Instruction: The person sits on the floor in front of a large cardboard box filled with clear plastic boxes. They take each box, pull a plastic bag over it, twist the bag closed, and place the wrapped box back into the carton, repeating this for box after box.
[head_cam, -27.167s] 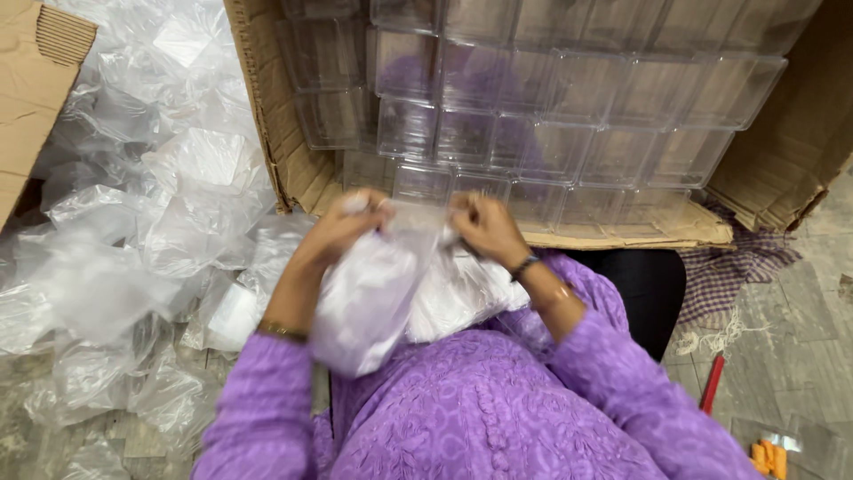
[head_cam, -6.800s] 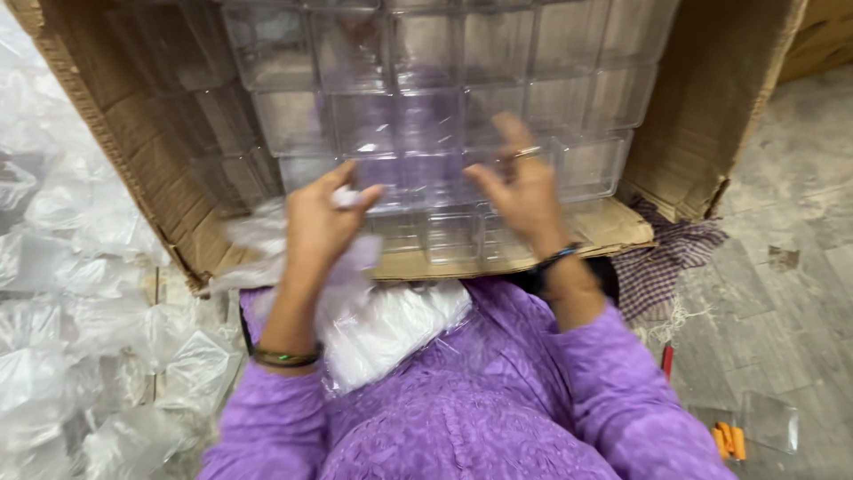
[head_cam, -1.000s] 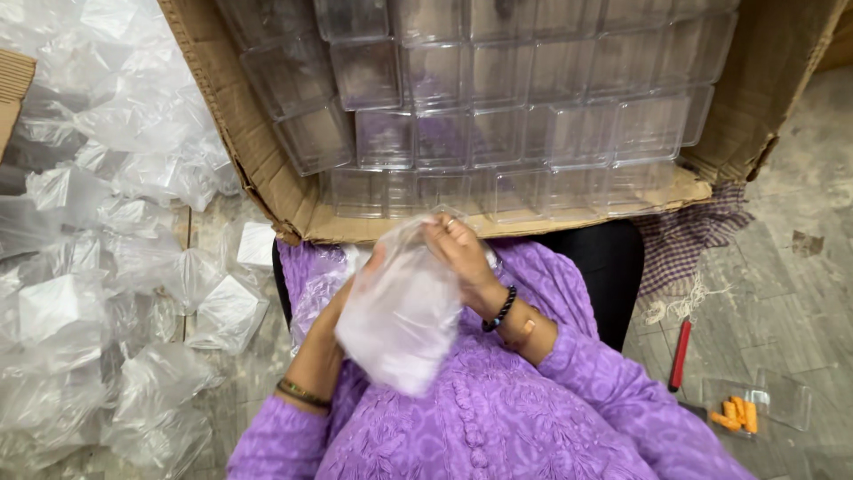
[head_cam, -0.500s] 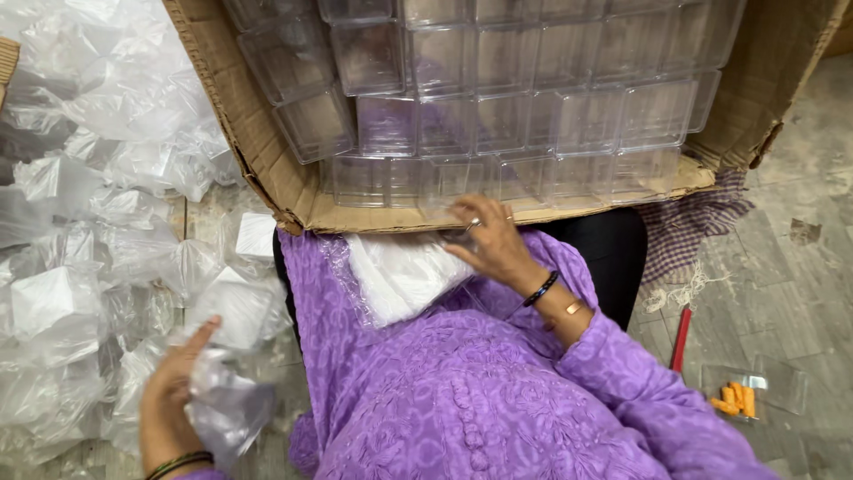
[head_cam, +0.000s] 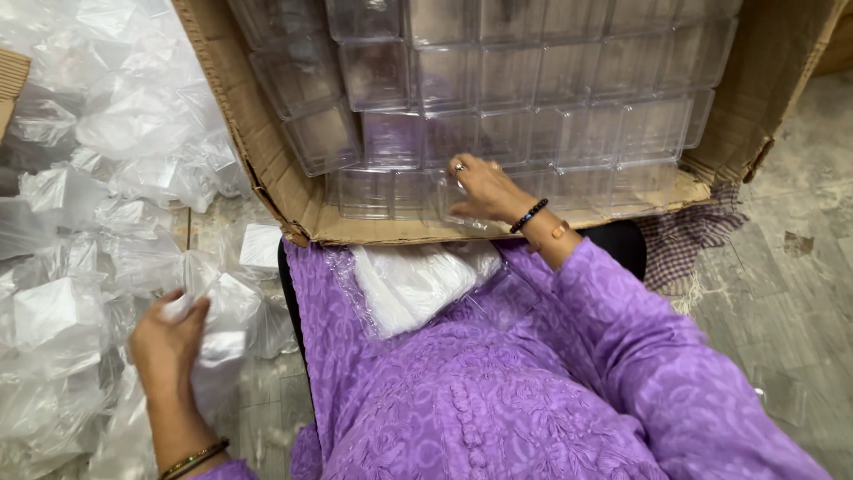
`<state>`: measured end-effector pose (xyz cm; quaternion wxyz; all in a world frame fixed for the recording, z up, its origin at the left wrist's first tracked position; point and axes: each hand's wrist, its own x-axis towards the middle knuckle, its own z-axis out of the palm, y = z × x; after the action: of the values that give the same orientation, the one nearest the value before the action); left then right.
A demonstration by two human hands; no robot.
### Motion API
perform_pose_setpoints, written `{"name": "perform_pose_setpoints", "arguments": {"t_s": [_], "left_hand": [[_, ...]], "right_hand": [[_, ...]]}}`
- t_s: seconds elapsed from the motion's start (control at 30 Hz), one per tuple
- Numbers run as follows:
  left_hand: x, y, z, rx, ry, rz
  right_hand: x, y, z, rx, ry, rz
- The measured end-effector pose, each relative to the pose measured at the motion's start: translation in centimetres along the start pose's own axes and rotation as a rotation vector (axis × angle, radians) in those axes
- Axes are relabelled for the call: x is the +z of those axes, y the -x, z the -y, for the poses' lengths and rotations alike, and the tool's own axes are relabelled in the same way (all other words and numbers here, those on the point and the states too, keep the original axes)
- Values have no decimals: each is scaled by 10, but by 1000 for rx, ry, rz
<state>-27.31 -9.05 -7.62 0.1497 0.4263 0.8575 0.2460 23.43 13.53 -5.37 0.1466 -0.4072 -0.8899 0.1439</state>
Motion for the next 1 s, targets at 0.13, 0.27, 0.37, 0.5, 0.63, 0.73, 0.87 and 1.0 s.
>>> {"name": "perform_pose_setpoints", "arguments": {"t_s": [0.13,0.27,0.37,0.5,0.63,0.73,0.87,1.0], "left_hand": [[31,27,-99,115,579,370],[75,57,-183,466,819,664],[104,73,-229,597,1283,1060],[124,93,-262,650,1318,1036],[115,94,-267,748,1227,604],[94,82,-255,534,1435,700],[86,88,-250,392,1623,1076],[90,106,-255,410,1539,984]], "right_hand": [[-20,10,23,154,-13,67],[-42,43,64,141,-752,-162],[-40,62,98,175,-1385,-125],[-45,76,114,352,-1242,-150],[-64,98,109,618,-785,-111],[-70,109,105,416,-1201,-317],[-44,89,110,197,-1470,-437],[-16,71,120,81,-1166,-448]]}}
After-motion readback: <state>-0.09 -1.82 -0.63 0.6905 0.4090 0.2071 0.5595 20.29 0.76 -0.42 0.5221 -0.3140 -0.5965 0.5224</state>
